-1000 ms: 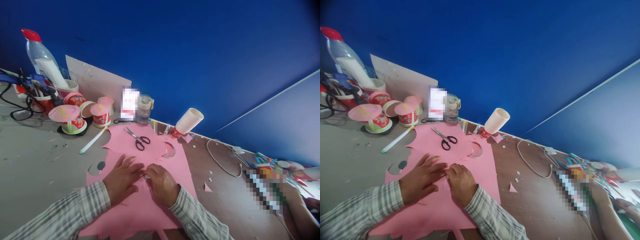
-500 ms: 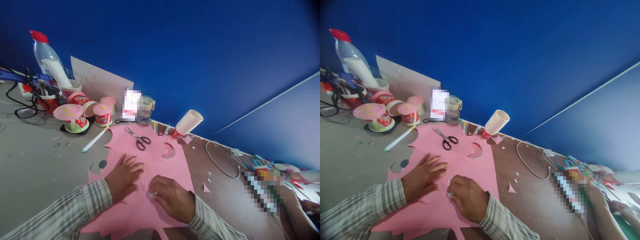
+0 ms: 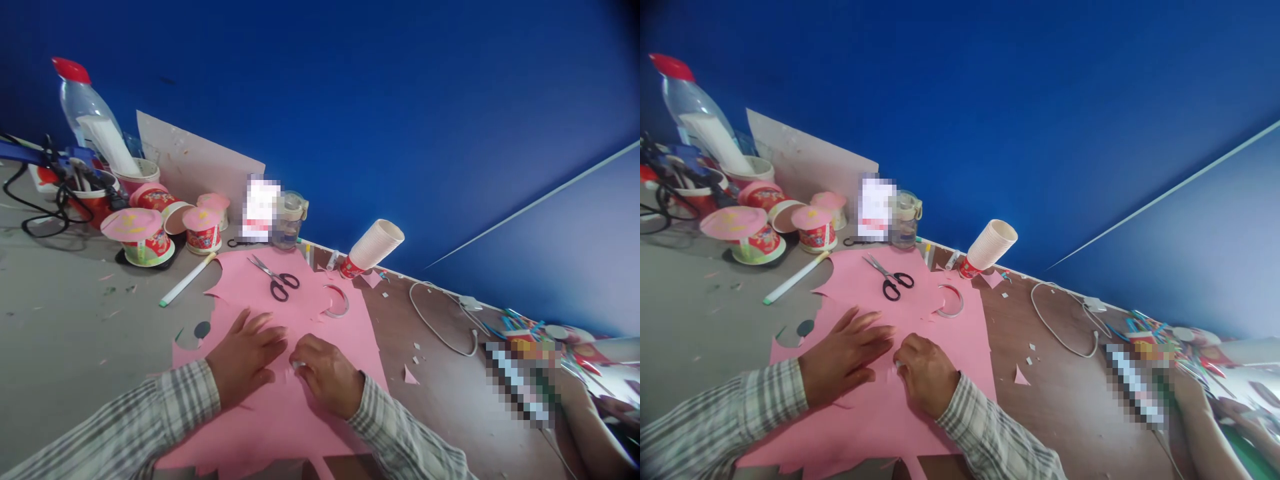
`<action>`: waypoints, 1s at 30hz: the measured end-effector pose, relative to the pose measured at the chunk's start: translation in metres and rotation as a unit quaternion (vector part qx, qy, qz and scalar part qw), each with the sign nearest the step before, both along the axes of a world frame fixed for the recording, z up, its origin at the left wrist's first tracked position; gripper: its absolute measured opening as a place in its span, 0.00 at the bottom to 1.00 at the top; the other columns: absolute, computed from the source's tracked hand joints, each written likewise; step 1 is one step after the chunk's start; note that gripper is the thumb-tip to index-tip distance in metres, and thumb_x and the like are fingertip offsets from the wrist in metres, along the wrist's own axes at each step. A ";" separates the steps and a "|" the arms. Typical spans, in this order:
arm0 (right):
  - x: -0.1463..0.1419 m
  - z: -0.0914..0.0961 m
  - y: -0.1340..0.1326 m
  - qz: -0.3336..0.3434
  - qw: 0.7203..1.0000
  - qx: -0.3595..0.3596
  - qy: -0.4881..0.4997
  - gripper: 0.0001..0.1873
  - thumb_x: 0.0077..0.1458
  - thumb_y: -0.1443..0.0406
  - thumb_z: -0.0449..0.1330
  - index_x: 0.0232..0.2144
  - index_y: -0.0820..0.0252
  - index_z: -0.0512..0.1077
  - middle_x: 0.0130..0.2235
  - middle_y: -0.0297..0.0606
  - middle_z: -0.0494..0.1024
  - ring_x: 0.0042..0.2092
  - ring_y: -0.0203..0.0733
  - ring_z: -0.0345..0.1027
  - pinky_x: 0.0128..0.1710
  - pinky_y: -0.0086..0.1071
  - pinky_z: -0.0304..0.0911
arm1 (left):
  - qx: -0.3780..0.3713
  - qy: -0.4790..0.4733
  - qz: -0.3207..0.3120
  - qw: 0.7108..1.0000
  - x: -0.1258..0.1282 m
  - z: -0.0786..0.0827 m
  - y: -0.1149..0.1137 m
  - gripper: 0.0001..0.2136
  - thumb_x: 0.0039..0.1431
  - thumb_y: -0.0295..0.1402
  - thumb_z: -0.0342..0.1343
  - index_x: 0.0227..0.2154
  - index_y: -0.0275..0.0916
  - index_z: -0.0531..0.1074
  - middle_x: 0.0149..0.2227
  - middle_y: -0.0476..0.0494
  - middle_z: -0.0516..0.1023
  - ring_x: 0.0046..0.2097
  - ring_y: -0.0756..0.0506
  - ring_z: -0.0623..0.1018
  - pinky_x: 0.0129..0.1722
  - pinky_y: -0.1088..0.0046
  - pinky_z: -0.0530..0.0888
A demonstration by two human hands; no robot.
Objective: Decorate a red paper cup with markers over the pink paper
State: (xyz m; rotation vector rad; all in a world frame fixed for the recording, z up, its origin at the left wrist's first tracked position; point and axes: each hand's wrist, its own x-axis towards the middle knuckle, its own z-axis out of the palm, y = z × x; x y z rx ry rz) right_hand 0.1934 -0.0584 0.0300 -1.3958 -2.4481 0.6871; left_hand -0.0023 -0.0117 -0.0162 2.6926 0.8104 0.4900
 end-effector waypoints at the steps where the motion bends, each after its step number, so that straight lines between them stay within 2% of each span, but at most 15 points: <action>1: 0.003 0.004 -0.004 0.009 1.000 -0.017 -0.003 0.10 0.50 0.75 0.56 0.31 0.57 0.72 0.34 0.39 0.73 0.35 0.45 0.69 0.36 0.33 0.66 | -0.009 -0.002 -0.001 1.000 0.000 0.000 0.000 0.22 0.45 0.34 0.42 0.46 0.47 0.66 0.49 0.53 0.70 0.54 0.32 0.58 0.47 0.44 0.49; 5: 0.015 0.023 -0.009 0.016 0.997 -0.060 0.035 0.10 0.51 0.74 0.57 0.31 0.55 0.73 0.33 0.37 0.75 0.34 0.43 0.71 0.35 0.30 0.66 | -0.018 0.001 -0.008 1.000 -0.001 0.000 0.000 0.22 0.46 0.34 0.43 0.47 0.47 0.65 0.51 0.53 0.68 0.54 0.32 0.58 0.48 0.44 0.47; 8: 0.017 0.030 0.001 -0.032 0.995 -0.008 0.090 0.08 0.51 0.73 0.58 0.32 0.58 0.74 0.31 0.38 0.75 0.34 0.43 0.70 0.34 0.30 0.65 | -0.004 0.006 -0.012 1.000 -0.001 -0.002 0.000 0.23 0.46 0.37 0.43 0.48 0.44 0.63 0.52 0.51 0.68 0.54 0.31 0.58 0.48 0.43 0.46; 11: 0.010 0.020 0.014 -0.032 0.996 0.034 0.076 0.09 0.51 0.75 0.57 0.32 0.60 0.73 0.32 0.39 0.74 0.35 0.44 0.69 0.36 0.32 0.65 | 0.010 0.012 -0.008 1.000 -0.001 -0.003 0.000 0.23 0.48 0.39 0.43 0.49 0.46 0.62 0.51 0.51 0.68 0.53 0.30 0.59 0.48 0.42 0.47; 15: 0.001 -0.001 0.017 -0.025 0.999 0.020 0.013 0.10 0.50 0.76 0.56 0.32 0.59 0.73 0.33 0.39 0.73 0.34 0.44 0.69 0.35 0.33 0.65 | -0.008 0.019 -0.009 1.000 0.000 -0.004 0.000 0.25 0.45 0.43 0.51 0.50 0.49 0.62 0.52 0.43 0.70 0.54 0.28 0.58 0.49 0.38 0.47; 17: 0.003 -0.005 0.011 -0.028 1.000 0.007 -0.005 0.10 0.50 0.75 0.56 0.33 0.58 0.72 0.33 0.38 0.73 0.34 0.45 0.70 0.35 0.33 0.66 | -0.024 0.019 -0.013 0.999 -0.001 -0.003 0.000 0.25 0.45 0.42 0.52 0.50 0.49 0.62 0.52 0.41 0.70 0.54 0.28 0.56 0.49 0.36 0.47; 19: 0.009 -0.001 0.004 -0.013 1.000 -0.017 -0.020 0.10 0.50 0.75 0.56 0.32 0.57 0.73 0.34 0.38 0.74 0.35 0.45 0.70 0.36 0.33 0.66 | -0.036 0.018 -0.017 0.999 -0.001 -0.003 0.000 0.24 0.46 0.41 0.52 0.50 0.49 0.61 0.53 0.42 0.69 0.55 0.28 0.54 0.48 0.35 0.46; 22: 0.020 0.015 0.000 0.014 0.999 -0.042 -0.017 0.10 0.50 0.75 0.56 0.31 0.57 0.74 0.33 0.39 0.75 0.35 0.44 0.71 0.36 0.32 0.66 | -0.049 0.015 -0.023 0.998 -0.001 -0.002 0.000 0.24 0.46 0.40 0.52 0.50 0.48 0.61 0.53 0.43 0.68 0.55 0.28 0.54 0.49 0.35 0.45; 25: 0.022 0.029 0.006 -0.024 0.999 0.002 0.047 0.10 0.50 0.75 0.57 0.32 0.59 0.74 0.32 0.39 0.76 0.35 0.44 0.71 0.35 0.31 0.67 | -0.047 0.011 -0.022 0.999 -0.001 -0.003 0.000 0.25 0.46 0.41 0.52 0.50 0.47 0.61 0.53 0.41 0.68 0.55 0.28 0.54 0.49 0.37 0.43; 27: 0.016 0.030 0.014 -0.038 0.997 0.021 0.059 0.09 0.50 0.75 0.58 0.32 0.59 0.74 0.31 0.39 0.75 0.34 0.43 0.71 0.35 0.31 0.67 | -0.040 0.014 -0.017 0.999 -0.001 -0.004 0.000 0.25 0.46 0.42 0.52 0.50 0.46 0.62 0.53 0.40 0.69 0.55 0.28 0.55 0.50 0.38 0.43; 30: 0.003 0.017 0.022 -0.034 0.999 0.009 -0.002 0.10 0.49 0.76 0.58 0.32 0.61 0.74 0.34 0.40 0.75 0.35 0.43 0.71 0.36 0.32 0.67 | -0.030 0.022 -0.011 0.999 -0.001 -0.003 0.000 0.24 0.48 0.43 0.47 0.50 0.48 0.61 0.53 0.45 0.68 0.54 0.28 0.56 0.50 0.39 0.44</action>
